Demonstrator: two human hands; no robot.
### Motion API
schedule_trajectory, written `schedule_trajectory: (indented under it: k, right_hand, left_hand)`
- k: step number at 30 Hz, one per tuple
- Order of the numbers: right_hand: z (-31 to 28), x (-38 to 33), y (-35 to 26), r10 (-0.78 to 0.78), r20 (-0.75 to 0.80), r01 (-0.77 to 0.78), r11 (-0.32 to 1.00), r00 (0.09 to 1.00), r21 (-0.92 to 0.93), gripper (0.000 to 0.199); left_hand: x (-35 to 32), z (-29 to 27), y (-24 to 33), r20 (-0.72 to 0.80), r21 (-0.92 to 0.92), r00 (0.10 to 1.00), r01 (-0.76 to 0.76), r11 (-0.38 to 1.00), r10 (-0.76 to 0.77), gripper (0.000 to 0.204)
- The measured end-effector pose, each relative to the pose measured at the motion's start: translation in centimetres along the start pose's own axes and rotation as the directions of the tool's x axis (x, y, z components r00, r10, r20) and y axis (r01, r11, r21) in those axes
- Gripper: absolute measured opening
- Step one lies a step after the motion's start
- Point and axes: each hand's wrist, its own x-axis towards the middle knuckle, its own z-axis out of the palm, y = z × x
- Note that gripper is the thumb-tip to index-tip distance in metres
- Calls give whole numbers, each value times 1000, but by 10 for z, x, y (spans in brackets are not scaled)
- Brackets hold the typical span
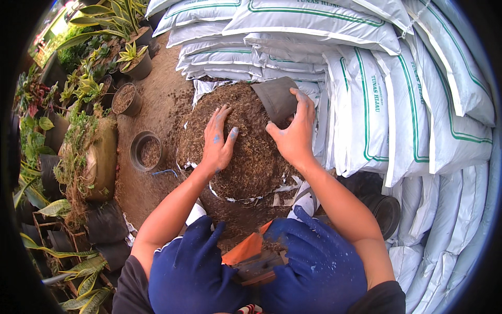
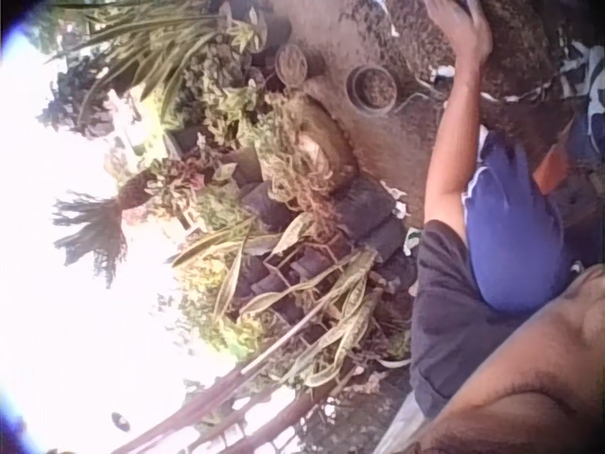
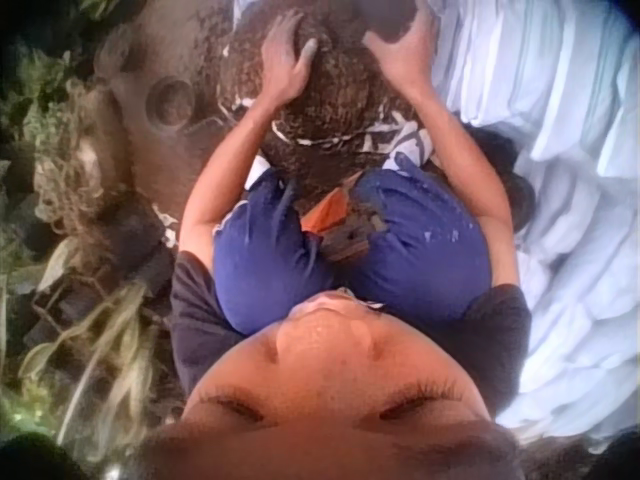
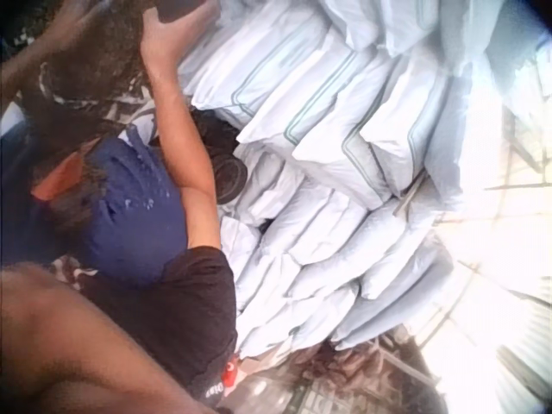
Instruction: The person scoops soil into a small plastic pot, removes a small plant from its container, and replants it into the pot using their hands.
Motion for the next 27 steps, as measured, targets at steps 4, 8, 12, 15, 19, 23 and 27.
schedule_trajectory:
  k: [4, 8, 12, 15, 19, 23, 27]
  right_hand:
    - [-7, -3, -17, -229, 55, 234, 965, 972, -119, 88]
    - [-11, 0, -33, -402, 170, 429, 886, 900, -173, 88]
    - [-10, 12, -48, -543, 127, 557, 810, 830, -183, 87]
    - [0, 28, -37, -482, -21, 474, 868, 876, -144, 84]
    - [23, 44, 7, -278, -189, 238, 949, 942, -207, 79]
    - [45, 56, 55, -12, -286, -65, 964, 958, -259, 77]
    - [70, 78, 66, 55, -233, -117, 959, 971, -259, 76]
  left_hand:
    - [0, 1, -4, -72, -151, 997, 7, 989, -18, 61]
    - [1, 0, -7, -98, -197, 992, 58, 979, -79, 61]
    - [7, -3, -8, -124, -226, 992, 1, 974, -30, 60]
    - [23, -9, -17, -142, -178, 990, -41, 983, 15, 59]
    - [51, -23, -48, -168, -132, 984, 28, 991, -50, 54]
    - [69, -30, -86, -83, -132, 967, 228, 965, -240, 53]
    - [88, -31, -110, 69, -234, 906, 422, 876, -418, 62]
